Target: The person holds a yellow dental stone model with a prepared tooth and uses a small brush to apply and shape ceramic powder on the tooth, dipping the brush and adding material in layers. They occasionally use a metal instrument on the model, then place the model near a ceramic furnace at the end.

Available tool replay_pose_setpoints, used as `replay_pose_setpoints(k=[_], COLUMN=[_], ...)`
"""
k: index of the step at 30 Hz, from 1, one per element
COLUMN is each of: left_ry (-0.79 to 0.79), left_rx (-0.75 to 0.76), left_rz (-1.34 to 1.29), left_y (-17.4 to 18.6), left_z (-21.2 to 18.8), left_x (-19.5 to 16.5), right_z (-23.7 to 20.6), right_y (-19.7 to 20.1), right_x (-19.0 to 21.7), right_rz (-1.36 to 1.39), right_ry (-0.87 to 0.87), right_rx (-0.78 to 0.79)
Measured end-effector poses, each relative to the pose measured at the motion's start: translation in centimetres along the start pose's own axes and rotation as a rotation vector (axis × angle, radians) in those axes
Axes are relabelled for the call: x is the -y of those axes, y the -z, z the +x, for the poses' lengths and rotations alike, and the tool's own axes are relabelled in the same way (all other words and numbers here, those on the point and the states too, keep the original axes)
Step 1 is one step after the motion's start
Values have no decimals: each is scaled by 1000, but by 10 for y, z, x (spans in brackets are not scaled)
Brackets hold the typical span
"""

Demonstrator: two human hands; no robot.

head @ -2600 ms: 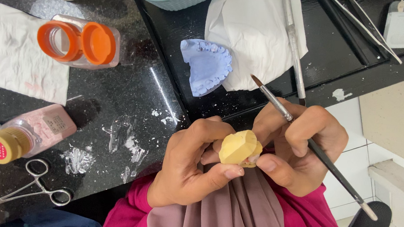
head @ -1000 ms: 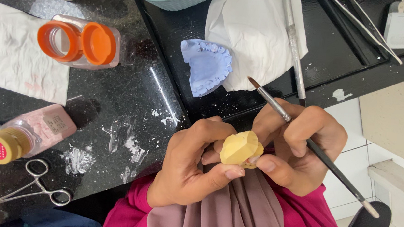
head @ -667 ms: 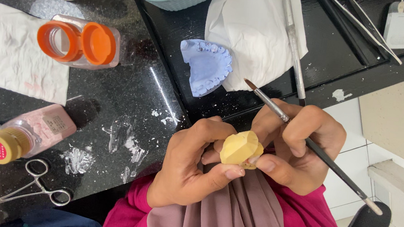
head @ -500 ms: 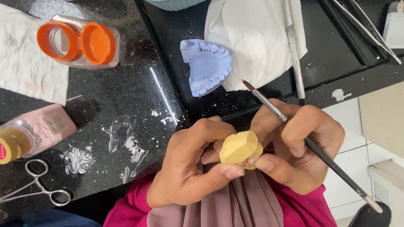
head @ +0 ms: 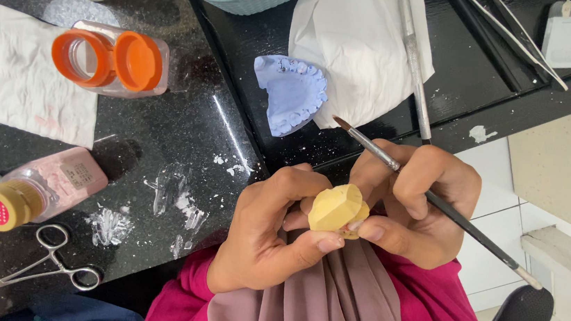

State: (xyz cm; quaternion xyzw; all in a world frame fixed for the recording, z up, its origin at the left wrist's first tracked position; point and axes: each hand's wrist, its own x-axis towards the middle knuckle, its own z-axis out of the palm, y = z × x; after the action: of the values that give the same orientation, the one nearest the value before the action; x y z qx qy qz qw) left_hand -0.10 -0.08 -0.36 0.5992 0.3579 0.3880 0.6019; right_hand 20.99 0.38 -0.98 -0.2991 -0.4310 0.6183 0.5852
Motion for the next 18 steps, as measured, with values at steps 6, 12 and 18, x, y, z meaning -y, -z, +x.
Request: replay_pose_setpoints(k=[6, 12, 18], left_ry=[0, 62, 116], left_rx=[-1, -7, -9], left_rz=[-32, -113, -230], left_y=[-2, -3, -5], left_z=[-1, -4, -4], left_x=[1, 0, -1], right_z=[1, 0, -5], right_y=[0, -2, 3], right_x=[3, 0, -6], right_rz=[-142, -193, -58], right_ry=[36, 90, 140], right_rx=[0, -38, -116])
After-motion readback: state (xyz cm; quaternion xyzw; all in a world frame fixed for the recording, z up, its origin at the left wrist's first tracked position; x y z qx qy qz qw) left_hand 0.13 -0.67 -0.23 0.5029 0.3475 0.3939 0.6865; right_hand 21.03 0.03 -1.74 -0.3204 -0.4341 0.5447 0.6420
